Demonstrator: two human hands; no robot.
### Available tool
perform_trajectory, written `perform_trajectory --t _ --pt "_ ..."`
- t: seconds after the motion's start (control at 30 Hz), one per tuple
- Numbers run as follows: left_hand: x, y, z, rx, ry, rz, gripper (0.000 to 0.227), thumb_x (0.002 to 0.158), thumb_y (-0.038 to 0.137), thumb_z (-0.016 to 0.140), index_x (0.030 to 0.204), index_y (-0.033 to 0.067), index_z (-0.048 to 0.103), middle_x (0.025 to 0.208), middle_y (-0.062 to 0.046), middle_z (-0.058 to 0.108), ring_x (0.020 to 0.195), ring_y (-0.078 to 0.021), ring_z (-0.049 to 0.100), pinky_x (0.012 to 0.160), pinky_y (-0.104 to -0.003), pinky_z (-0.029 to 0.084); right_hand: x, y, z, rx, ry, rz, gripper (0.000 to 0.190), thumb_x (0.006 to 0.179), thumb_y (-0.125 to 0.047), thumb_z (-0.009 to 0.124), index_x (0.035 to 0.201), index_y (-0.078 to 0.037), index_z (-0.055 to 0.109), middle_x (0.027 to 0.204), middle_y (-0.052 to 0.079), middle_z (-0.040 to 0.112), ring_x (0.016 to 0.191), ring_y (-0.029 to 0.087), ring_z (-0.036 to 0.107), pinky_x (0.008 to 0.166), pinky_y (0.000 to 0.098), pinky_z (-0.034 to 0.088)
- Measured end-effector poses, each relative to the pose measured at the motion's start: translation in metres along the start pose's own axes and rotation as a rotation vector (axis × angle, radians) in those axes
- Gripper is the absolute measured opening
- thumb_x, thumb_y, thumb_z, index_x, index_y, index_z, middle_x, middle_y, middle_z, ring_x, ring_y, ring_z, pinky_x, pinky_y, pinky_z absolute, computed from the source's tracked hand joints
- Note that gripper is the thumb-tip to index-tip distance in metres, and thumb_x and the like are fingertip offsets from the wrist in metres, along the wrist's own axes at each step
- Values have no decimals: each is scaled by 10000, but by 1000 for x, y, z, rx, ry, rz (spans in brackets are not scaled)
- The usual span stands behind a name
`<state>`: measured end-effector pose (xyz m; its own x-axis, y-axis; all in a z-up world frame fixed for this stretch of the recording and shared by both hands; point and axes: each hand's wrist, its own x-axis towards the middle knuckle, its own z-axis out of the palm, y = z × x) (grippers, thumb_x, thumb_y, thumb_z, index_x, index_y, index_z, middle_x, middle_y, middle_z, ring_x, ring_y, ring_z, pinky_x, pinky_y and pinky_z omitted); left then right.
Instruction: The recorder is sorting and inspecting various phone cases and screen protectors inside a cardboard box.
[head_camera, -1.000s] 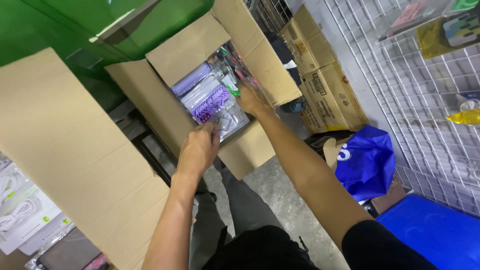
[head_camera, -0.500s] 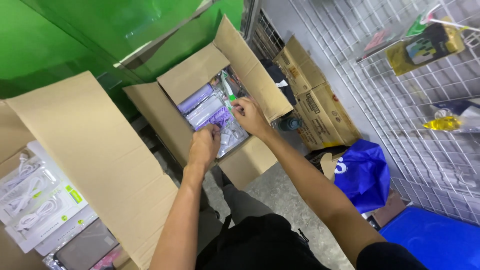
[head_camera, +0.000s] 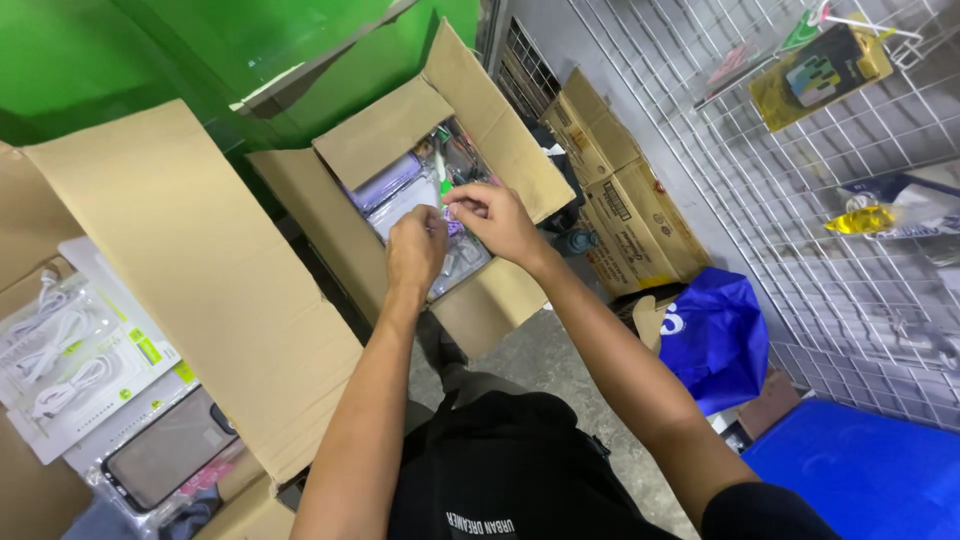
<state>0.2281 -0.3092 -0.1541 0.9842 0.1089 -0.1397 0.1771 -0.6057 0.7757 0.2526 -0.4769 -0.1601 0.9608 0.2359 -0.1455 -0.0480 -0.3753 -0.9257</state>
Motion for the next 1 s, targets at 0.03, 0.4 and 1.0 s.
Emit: perform_trajectory --t 0.03,0.4,1.0 --pt "2 -5 5 -2 -3 -1 164 945 172 690 1038 55 755 931 -218 733 893 -390 715 809 -471 559 0 0 -2 -2 1 3 200 1033 -96 701 1196 2 766 912 149 678 754 136 535 653 252 439" --pt "31 -50 37 -217 64 -6 109 966 108 663 1034 35 707 932 -137 748 829 -240 719 801 -357 558 17 146 -7 263 -50 27 602 825 -36 820 1366 -32 555 1151 54 664 1025 107 646 881 261 571" --pt "123 -173 215 -152 -164 -231 279 922 183 694 1156 33 665 1007 -151 759 920 -278 734 837 -368 557 49 162 -19 -302 528 90 175 923 -38 695 1092 2 705 943 142 737 788 218 734 709 347 570"
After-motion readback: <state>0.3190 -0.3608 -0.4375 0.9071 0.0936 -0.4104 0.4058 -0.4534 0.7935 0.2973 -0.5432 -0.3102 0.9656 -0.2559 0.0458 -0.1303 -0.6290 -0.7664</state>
